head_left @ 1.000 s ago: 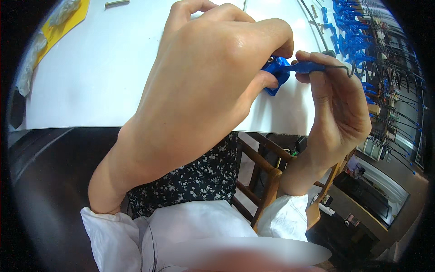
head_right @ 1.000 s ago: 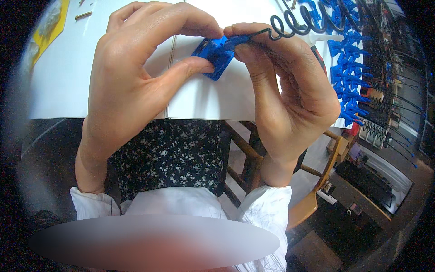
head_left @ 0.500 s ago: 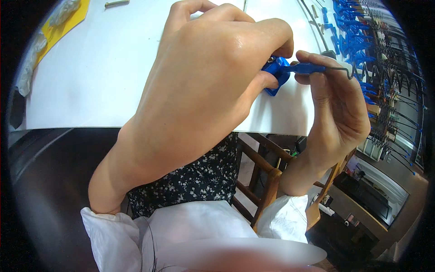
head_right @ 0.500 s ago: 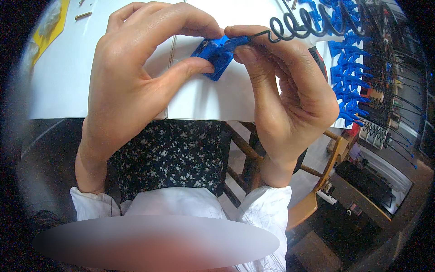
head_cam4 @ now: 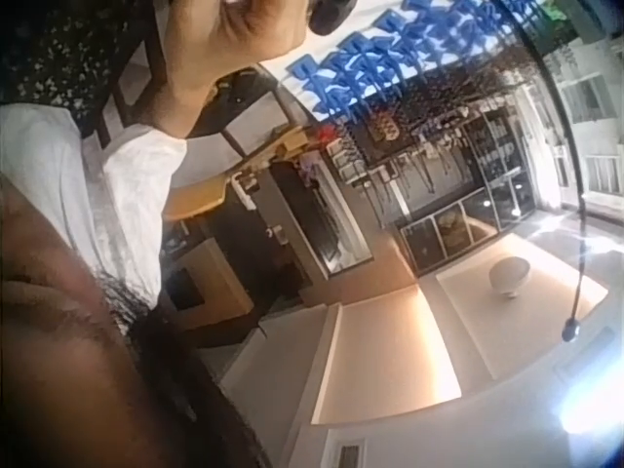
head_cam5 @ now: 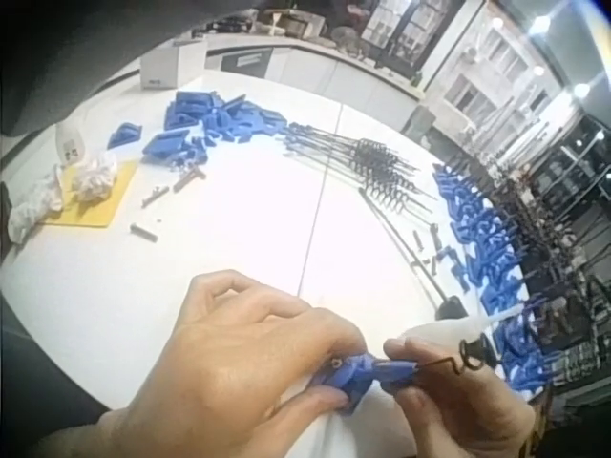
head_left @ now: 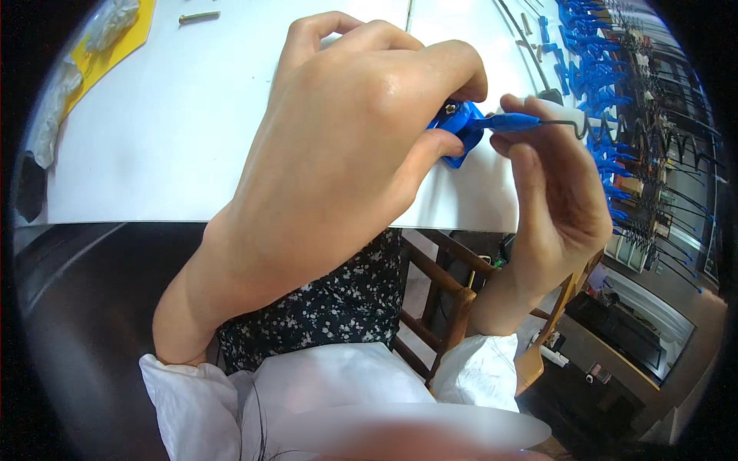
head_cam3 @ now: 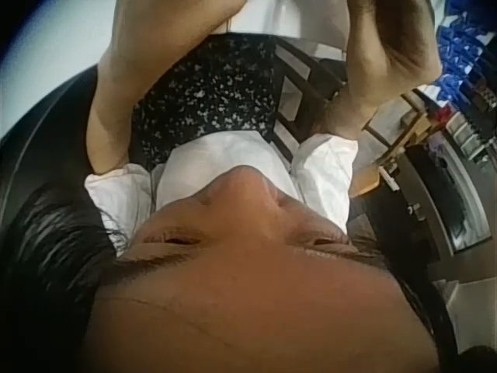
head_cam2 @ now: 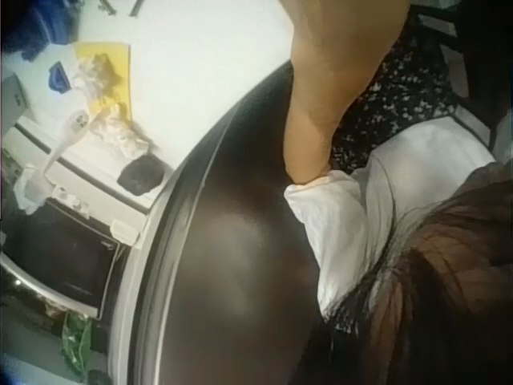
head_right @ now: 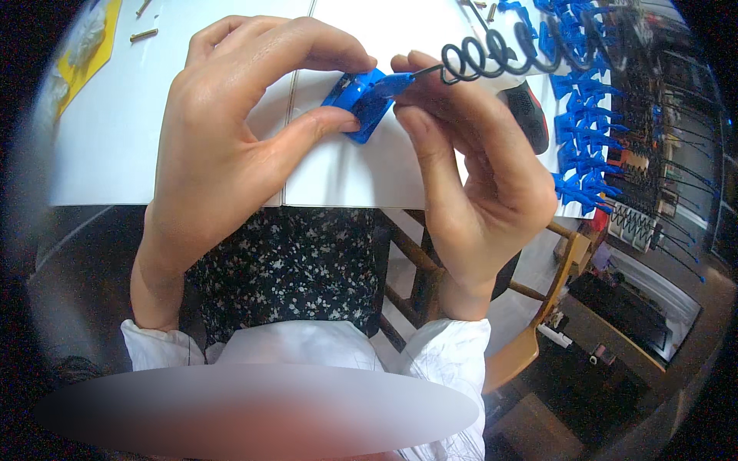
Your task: Apply glue to blue plastic housing and insert electrical components and springs.
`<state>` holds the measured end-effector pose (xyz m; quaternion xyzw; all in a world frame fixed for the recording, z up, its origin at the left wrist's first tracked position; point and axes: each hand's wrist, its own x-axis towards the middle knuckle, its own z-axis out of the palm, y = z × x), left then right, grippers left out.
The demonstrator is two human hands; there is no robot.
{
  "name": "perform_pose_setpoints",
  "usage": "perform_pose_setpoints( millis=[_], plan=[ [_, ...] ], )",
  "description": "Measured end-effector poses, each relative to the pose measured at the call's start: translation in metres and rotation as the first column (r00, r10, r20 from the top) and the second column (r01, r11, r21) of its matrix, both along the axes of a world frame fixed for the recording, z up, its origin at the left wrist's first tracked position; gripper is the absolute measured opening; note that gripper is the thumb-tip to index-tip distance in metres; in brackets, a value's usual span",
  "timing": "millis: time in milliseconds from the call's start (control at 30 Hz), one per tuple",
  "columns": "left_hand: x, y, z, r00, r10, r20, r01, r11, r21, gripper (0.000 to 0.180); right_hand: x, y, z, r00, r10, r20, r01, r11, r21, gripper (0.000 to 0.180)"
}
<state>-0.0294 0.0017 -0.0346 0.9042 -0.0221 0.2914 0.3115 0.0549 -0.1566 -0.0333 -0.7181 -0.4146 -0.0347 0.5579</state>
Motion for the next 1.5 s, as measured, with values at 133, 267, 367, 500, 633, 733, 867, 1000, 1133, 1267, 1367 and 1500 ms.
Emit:
perform_pose_setpoints(
  millis=[133,267,367,500,633,733,867,1000,1133,1267,1367,1500],
  plan=[
    [-0.009,0.003,-0.004,0.998,0.060,-0.030,-0.064,0.989,-0.133,0.034,-0.010,-0.014,0.010,0.990,-0.140,0.035,0.143,0.987,-0.078,0.025],
    [-0.018,0.000,0.004,0.995,0.072,-0.073,-0.078,0.993,-0.086,0.039,0.004,-0.030,0.002,0.924,-0.315,0.217,0.329,0.944,-0.030,0.031],
    [-0.032,0.003,0.009,0.990,0.082,-0.111,-0.088,0.995,-0.051,0.040,0.008,-0.022,0.000,0.937,-0.298,0.180,0.317,0.944,-0.086,0.038],
    [-0.043,0.004,0.010,0.987,0.073,-0.146,-0.081,0.996,-0.048,0.037,0.012,-0.017,0.001,0.931,-0.314,0.184,0.348,0.917,-0.195,0.044],
    [-0.043,0.006,0.011,0.986,0.094,-0.137,-0.102,0.993,-0.052,0.036,0.020,-0.014,0.001,0.927,-0.359,0.112,0.372,0.917,-0.145,0.045],
    [-0.043,0.008,0.012,0.986,0.092,-0.141,-0.103,0.992,-0.069,0.035,0.019,-0.006,0.014,0.940,-0.337,-0.048,0.312,0.910,-0.275,0.038],
    [-0.043,0.009,0.011,0.983,0.089,-0.157,-0.106,0.989,-0.101,0.036,0.029,-0.004,0.013,0.951,-0.298,-0.081,0.254,0.903,-0.346,0.035],
    [-0.037,0.013,0.013,0.985,0.094,-0.143,-0.111,0.987,-0.114,0.036,0.038,0.007,0.024,0.976,-0.194,0.097,0.216,0.909,-0.356,0.032],
    [-0.020,0.017,0.017,0.990,0.132,-0.057,-0.139,0.980,-0.146,0.038,0.055,0.029,0.032,0.994,0.075,0.079,-0.052,0.966,-0.255,0.026],
    [0.001,0.023,0.016,0.984,0.173,0.040,-0.167,0.977,-0.132,0.036,0.060,0.058,0.040,0.959,0.282,-0.017,-0.275,0.918,-0.286,0.025],
    [0.011,0.027,0.018,0.986,0.168,0.012,-0.164,0.973,-0.163,0.033,0.067,0.064,0.044,0.938,0.338,-0.073,-0.342,0.878,-0.334,0.027],
    [0.011,0.031,0.016,0.980,0.182,0.078,-0.163,0.966,-0.202,0.025,0.068,0.066,0.045,0.901,0.415,0.124,-0.341,0.857,-0.387,0.028]
  ],
)
